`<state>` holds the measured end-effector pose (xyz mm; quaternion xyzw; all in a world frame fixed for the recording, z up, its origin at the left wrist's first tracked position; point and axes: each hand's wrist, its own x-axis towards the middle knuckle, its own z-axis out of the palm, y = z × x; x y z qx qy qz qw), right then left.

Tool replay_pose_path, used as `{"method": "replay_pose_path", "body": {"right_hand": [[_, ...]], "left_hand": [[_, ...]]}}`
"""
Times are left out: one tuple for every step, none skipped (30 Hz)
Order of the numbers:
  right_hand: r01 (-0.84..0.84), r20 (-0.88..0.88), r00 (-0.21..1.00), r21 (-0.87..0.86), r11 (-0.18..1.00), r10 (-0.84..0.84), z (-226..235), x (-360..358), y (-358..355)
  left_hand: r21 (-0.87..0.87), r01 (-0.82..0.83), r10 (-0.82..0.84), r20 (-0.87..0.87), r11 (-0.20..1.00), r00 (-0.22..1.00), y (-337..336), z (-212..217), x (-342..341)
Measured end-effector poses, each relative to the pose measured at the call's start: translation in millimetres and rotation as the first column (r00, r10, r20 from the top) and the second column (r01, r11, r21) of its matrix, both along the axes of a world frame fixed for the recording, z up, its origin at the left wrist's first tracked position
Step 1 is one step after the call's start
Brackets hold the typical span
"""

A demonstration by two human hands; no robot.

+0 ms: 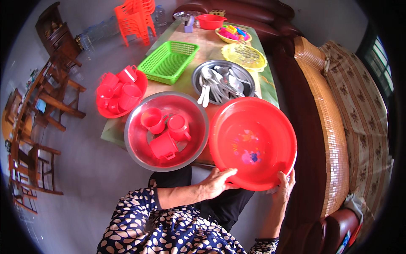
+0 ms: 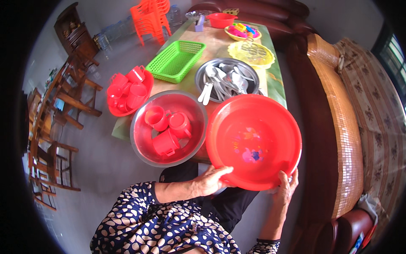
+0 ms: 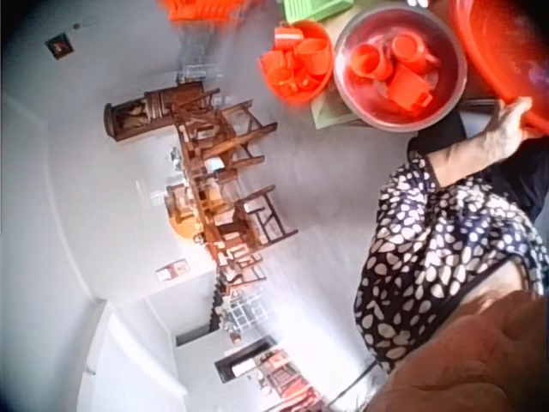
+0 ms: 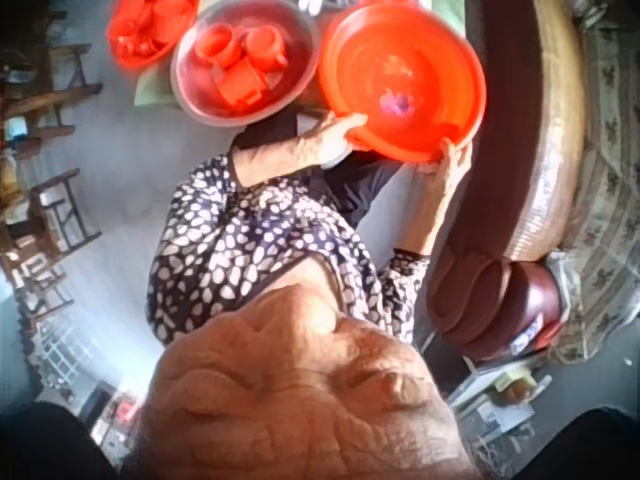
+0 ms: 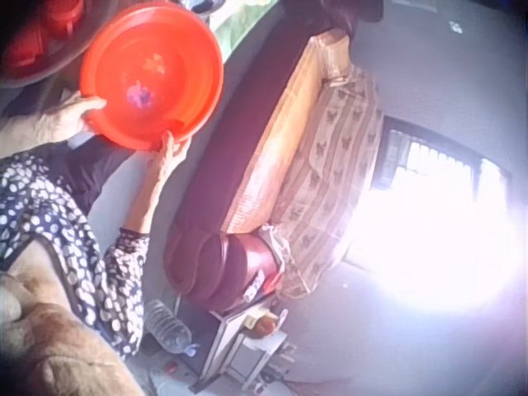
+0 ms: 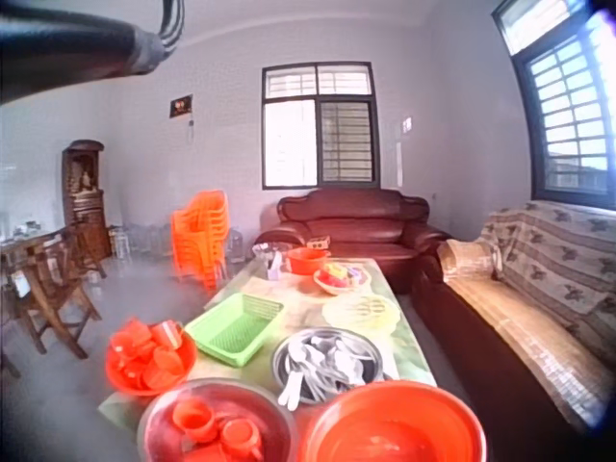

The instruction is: The person dries red plastic cups and plates using a grey cloth. They wipe each item individually and place the dried cups into a red bowl and the plates into a metal bowl on the table.

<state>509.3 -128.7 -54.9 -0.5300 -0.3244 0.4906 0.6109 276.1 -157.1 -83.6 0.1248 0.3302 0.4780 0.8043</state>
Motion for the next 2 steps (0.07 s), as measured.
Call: {"method": "replay_pose_path", "body": {"right_hand": [[-0.017,-0.028,0.999,0.025,1.0,0.018,2.5,-1.5,4.0],[-0.039,-0.03,0.999,0.023,0.999,0.04,1.1,-7.2,8.6]], "left_hand": [[0.013,0.047,-0.048,0.029,0.999,0.998,3.6,-2.2,4.8],[0.021,0.035,-0.036,0.031,0.999,0.999,2.8,-2.3,11.6]]}}
